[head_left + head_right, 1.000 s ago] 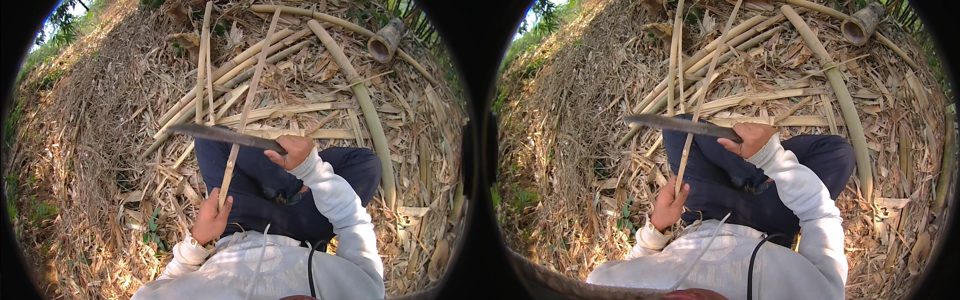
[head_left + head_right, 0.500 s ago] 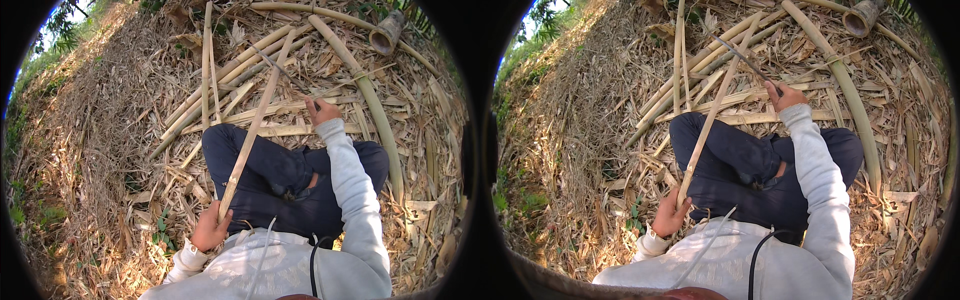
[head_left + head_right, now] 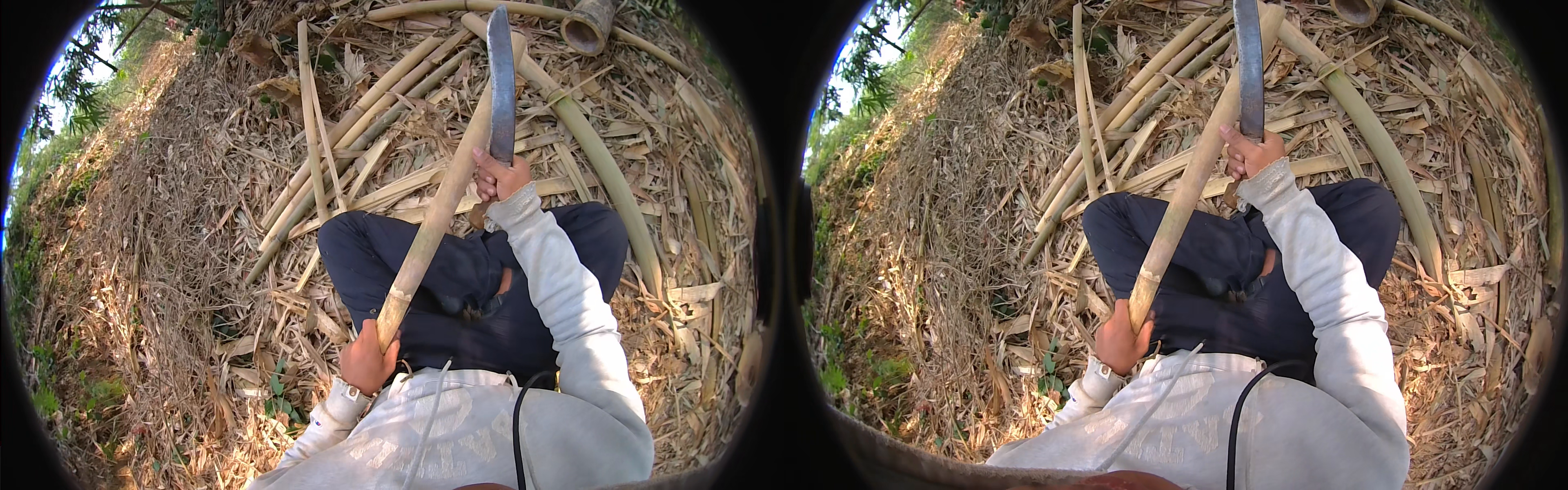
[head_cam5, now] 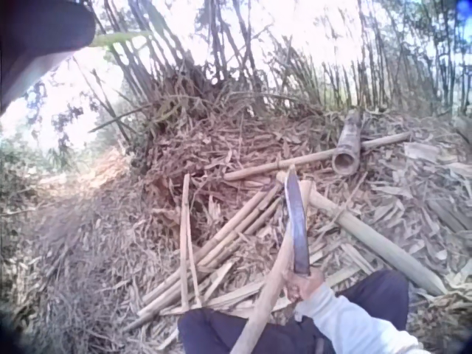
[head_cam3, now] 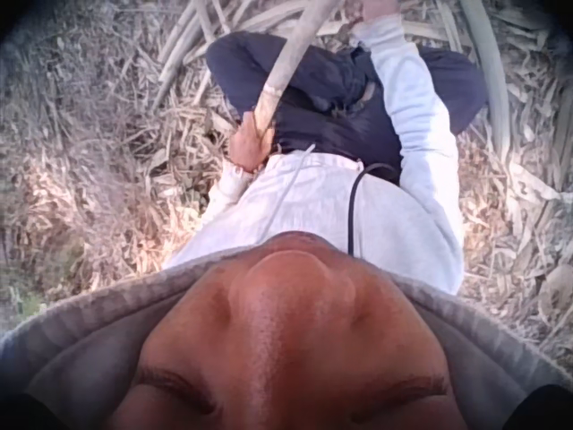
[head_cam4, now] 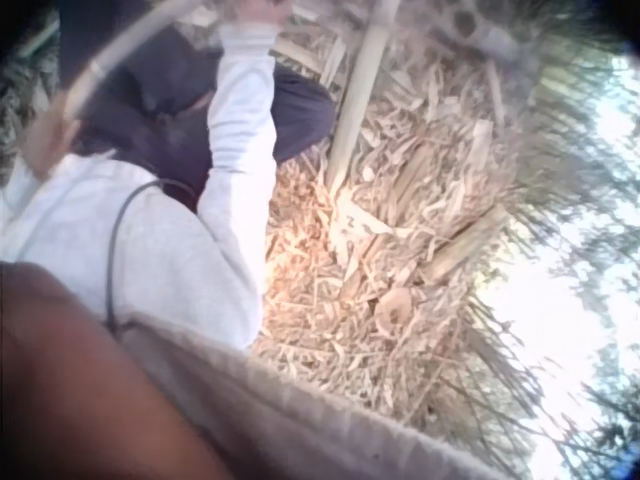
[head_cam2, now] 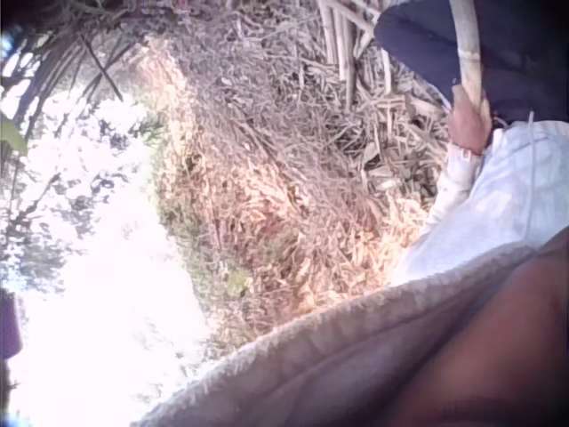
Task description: The person shaves and splits segments of bamboo using a large blade while sitting on the ground.
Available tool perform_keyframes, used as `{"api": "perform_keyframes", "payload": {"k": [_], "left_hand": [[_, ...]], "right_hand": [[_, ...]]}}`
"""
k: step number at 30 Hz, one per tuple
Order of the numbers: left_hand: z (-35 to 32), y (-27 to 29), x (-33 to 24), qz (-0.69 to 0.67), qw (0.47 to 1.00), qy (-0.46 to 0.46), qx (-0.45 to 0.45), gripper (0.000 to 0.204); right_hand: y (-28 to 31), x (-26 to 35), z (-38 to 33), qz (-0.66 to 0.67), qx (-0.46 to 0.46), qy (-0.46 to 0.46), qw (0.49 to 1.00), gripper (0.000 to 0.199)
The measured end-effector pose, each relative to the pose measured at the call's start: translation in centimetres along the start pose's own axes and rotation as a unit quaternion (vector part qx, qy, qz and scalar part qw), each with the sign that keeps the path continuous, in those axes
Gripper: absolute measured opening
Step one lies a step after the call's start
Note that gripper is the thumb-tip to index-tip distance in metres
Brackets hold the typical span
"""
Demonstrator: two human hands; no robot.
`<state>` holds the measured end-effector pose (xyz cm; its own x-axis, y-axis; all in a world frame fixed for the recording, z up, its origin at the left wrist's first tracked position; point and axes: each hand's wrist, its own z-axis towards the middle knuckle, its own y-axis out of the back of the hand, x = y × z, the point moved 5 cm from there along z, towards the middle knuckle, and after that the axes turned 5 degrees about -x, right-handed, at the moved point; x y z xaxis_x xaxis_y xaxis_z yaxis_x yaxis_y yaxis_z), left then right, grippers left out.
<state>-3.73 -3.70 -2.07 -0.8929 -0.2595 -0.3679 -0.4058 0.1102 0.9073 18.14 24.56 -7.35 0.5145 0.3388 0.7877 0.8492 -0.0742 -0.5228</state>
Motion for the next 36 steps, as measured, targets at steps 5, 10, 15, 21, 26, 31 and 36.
{"api": "perform_keyframes", "payload": {"k": [5,10,15,21,26,31,36], "left_hand": [[3.3,2.1,-2.0,-0.035,0.992,-0.091,-0.084,0.066],[10.8,0.9,-4.2,-0.252,0.965,-0.057,-0.054,0.042],[13.2,-3.2,-7.0,-0.568,0.777,0.065,0.265,0.048],[13.3,-2.0,-6.1,-0.574,0.758,0.125,0.285,0.046],[13.6,0.1,-6.5,-0.635,0.709,0.148,0.269,0.046],[14.4,1.3,-6.3,-0.651,0.711,0.139,0.227,0.044],[14.1,2.4,-5.8,-0.626,0.761,0.097,0.138,0.044]], "right_hand": [[0.1,0.2,-0.5,0.063,0.033,-0.039,0.997,0.028],[-0.8,-0.2,-1.4,0.033,0.059,-0.048,0.997,0.028],[-1.0,-0.8,-2.2,-0.04,0.085,0.009,0.996,0.025],[-0.5,-0.8,-1.7,-0.183,0.039,0.093,0.978,0.04],[-1.6,1.0,-3.2,-0.352,0.038,0.363,0.862,0.052],[-4.4,0.2,-7.4,-0.442,0.136,0.457,0.76,0.046],[-6.0,0.1,-9.2,-0.486,0.179,0.536,0.667,0.049]]}}
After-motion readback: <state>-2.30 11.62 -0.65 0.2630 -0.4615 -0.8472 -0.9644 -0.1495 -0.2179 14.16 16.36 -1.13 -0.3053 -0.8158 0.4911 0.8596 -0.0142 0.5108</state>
